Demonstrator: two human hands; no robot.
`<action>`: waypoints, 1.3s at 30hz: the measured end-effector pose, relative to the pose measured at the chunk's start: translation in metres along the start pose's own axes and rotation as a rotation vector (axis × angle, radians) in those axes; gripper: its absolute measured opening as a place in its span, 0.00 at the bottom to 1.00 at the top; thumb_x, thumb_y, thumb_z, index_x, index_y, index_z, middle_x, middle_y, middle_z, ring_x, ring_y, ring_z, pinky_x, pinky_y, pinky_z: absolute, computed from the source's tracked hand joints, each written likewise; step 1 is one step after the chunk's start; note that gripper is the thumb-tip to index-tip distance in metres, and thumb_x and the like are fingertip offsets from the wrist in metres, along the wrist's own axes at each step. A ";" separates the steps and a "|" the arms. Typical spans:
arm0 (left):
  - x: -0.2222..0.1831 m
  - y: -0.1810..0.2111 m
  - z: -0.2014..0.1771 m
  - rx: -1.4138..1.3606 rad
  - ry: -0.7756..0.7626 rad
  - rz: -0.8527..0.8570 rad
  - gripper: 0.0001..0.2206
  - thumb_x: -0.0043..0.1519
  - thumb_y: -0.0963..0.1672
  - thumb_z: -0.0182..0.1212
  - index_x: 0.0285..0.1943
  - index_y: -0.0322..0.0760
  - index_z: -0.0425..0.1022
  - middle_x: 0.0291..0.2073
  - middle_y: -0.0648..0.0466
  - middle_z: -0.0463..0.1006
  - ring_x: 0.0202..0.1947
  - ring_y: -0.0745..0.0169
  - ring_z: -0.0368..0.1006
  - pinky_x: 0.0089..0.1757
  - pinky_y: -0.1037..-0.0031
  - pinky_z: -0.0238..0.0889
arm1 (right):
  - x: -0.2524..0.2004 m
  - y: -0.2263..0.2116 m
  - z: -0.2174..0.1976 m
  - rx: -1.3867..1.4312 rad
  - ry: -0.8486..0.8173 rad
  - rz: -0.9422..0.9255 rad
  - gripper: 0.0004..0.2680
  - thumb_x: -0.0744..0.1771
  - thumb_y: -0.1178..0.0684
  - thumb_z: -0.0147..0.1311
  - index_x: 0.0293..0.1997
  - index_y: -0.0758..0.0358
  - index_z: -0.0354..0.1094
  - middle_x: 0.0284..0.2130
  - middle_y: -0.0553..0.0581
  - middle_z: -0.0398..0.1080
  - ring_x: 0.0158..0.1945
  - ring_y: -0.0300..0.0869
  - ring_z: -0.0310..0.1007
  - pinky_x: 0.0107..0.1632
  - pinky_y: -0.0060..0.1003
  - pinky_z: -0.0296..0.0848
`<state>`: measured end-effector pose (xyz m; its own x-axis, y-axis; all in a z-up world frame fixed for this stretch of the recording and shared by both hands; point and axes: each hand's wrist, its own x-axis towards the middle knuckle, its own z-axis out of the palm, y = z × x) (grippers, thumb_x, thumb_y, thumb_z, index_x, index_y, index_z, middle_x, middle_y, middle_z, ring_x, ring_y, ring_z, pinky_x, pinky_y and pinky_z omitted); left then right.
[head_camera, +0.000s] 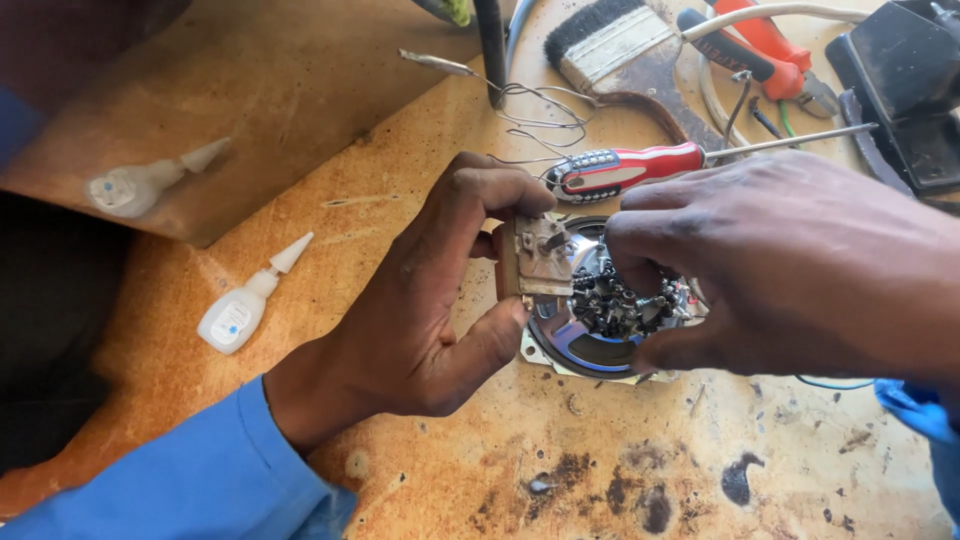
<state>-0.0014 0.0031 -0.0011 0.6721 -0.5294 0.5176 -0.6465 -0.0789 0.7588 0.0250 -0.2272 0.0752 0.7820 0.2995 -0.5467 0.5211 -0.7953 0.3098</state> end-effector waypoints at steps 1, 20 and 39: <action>0.000 0.000 0.000 0.000 0.002 -0.001 0.20 0.63 0.45 0.47 0.63 0.32 0.57 0.52 0.46 0.63 0.53 0.55 0.65 0.52 0.66 0.70 | 0.001 -0.001 0.002 -0.001 0.000 -0.001 0.22 0.55 0.13 0.65 0.34 0.28 0.64 0.34 0.29 0.71 0.40 0.37 0.74 0.43 0.41 0.72; -0.003 -0.002 -0.001 -0.004 0.001 0.023 0.20 0.66 0.47 0.45 0.64 0.32 0.57 0.55 0.46 0.63 0.54 0.53 0.65 0.53 0.64 0.71 | 0.002 0.011 0.020 0.063 0.189 -0.111 0.13 0.58 0.25 0.63 0.33 0.27 0.65 0.33 0.28 0.71 0.39 0.38 0.74 0.35 0.46 0.73; -0.007 -0.004 -0.004 -0.084 0.056 0.007 0.22 0.66 0.49 0.47 0.66 0.36 0.57 0.56 0.49 0.63 0.56 0.57 0.67 0.54 0.64 0.73 | -0.012 -0.007 0.037 0.055 0.555 -0.387 0.06 0.64 0.40 0.58 0.30 0.41 0.69 0.32 0.42 0.70 0.36 0.46 0.74 0.35 0.49 0.75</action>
<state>-0.0024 0.0102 -0.0066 0.6882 -0.4813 0.5429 -0.6204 -0.0026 0.7843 -0.0005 -0.2445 0.0504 0.6101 0.7823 -0.1254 0.7920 -0.5977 0.1246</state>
